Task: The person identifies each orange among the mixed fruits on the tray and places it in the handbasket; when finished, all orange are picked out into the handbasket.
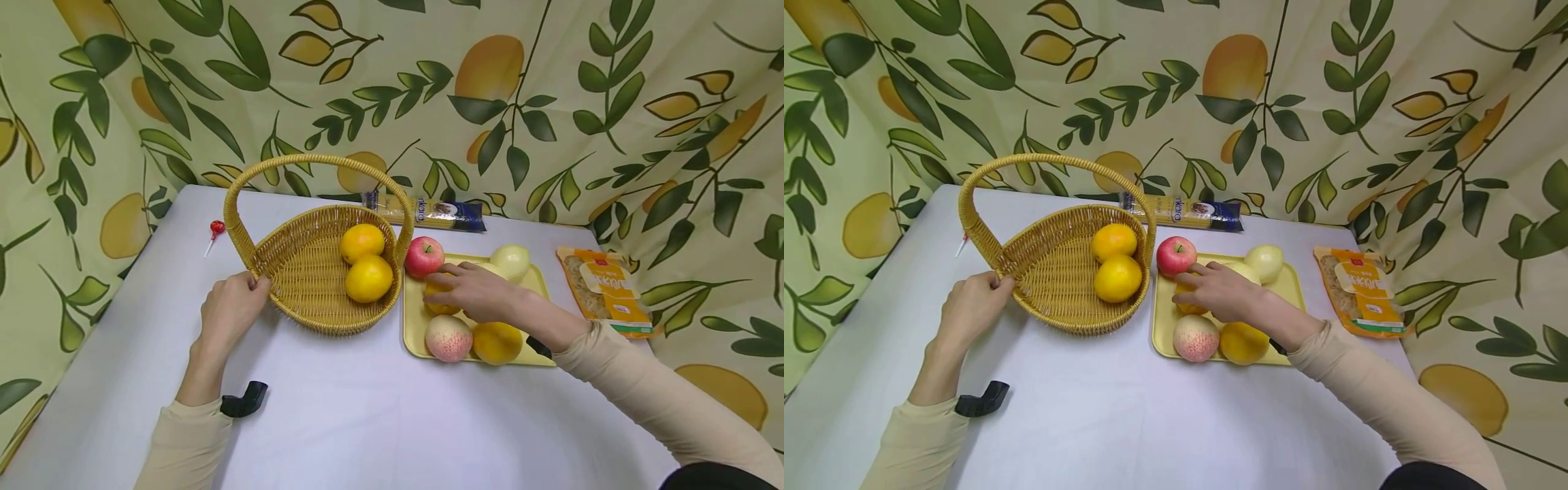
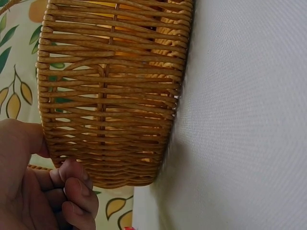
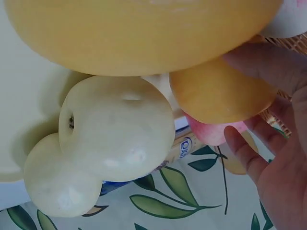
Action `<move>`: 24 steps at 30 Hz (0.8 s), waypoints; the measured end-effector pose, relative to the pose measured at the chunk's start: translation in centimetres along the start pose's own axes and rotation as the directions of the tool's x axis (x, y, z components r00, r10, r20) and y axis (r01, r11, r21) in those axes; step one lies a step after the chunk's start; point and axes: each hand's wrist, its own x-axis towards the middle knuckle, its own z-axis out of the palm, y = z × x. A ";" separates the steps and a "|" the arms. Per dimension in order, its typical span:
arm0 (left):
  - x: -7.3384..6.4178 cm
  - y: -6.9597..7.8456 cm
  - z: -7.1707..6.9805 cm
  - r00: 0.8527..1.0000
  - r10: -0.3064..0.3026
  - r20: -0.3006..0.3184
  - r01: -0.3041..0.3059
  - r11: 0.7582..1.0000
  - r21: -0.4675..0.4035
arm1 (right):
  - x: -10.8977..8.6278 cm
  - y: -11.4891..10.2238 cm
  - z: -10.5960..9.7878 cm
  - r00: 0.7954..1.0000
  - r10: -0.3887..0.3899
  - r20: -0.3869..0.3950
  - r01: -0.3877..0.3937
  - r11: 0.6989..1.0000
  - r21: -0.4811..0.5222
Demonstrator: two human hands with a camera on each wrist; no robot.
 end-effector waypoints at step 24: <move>0.0 0.0 -0.1 1.000 -0.009 0.010 0.009 1.000 -0.007 | -2.6 1.7 -1.6 0.926 0.189 -0.327 -0.099 0.957 0.274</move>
